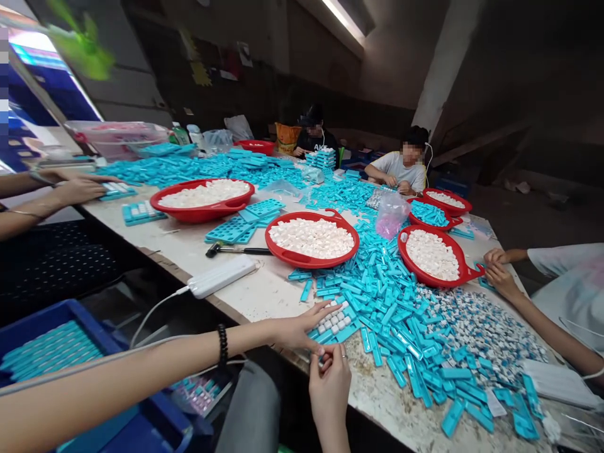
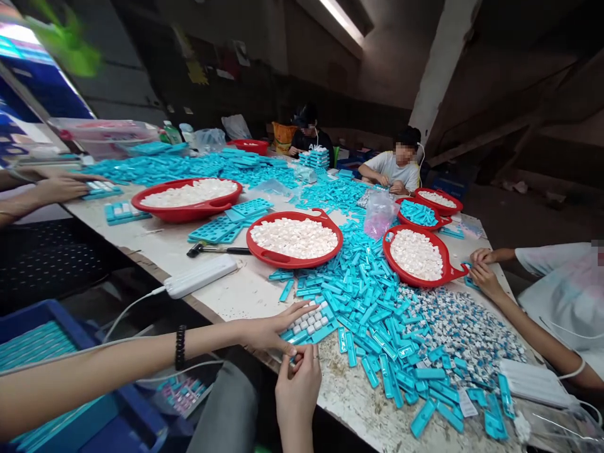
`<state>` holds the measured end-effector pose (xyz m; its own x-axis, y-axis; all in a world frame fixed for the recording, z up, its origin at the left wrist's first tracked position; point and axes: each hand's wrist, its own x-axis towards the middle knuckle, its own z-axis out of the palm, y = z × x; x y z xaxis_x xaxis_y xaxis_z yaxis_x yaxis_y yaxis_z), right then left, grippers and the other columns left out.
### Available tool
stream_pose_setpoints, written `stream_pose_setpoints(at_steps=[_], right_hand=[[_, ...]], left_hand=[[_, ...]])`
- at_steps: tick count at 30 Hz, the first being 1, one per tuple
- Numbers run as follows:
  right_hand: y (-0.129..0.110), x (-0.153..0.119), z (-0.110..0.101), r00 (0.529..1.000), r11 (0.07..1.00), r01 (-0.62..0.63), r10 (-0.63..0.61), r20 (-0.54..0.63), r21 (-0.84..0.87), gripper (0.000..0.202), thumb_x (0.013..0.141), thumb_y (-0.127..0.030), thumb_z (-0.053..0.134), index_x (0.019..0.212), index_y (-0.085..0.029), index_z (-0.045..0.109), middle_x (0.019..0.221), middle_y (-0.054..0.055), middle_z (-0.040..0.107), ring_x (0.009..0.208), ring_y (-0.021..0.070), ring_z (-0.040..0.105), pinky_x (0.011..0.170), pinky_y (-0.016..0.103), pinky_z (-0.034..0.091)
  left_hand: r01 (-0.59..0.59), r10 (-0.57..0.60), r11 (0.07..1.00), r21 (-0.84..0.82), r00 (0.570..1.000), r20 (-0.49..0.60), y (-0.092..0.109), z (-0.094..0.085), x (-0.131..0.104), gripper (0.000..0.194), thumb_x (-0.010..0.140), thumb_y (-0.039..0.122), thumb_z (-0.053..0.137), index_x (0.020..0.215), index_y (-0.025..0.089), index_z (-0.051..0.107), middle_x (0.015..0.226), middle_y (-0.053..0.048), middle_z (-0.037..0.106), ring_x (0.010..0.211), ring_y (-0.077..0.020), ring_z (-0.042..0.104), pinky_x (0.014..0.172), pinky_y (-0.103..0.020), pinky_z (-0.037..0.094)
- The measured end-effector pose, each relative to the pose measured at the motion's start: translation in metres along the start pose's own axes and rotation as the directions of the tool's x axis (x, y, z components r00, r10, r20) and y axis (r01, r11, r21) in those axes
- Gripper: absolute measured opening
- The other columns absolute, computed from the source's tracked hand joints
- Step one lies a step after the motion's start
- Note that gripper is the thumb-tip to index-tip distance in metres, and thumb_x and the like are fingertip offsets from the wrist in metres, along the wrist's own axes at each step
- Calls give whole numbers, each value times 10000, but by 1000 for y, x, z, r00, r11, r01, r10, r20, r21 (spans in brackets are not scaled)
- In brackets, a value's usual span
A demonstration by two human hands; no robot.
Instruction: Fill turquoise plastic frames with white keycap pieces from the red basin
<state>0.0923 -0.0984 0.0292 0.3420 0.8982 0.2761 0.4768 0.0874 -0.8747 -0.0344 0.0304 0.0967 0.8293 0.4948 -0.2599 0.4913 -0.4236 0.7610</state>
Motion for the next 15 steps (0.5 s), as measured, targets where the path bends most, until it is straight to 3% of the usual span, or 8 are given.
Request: stream_pose_setpoints(at_steps=[5,15], right_hand=[[-2,-2,1,999,1000,-23,23,-36,0,65,859,-205,582,805,-225,553,712,-4,566,592,174,536,581,266,422],[-6,-2,-2,986,985,-153,146,77,83,74,827,-167,593,800,-202,653,772,2,557,534,112,468,481,205,378]], left_hand=[[-2,2,1000,3,1000,1,-1,-1,0,1115,786,693,682,1617,299,52,1704,-139,-37,1537,-409,-79,1214,-580,97],[-49,49,999,16,999,12,-4,-7,0,1119,799,602,730,1608,331,6,1710,-86,-56,1533,-405,-61,1217,-536,145]])
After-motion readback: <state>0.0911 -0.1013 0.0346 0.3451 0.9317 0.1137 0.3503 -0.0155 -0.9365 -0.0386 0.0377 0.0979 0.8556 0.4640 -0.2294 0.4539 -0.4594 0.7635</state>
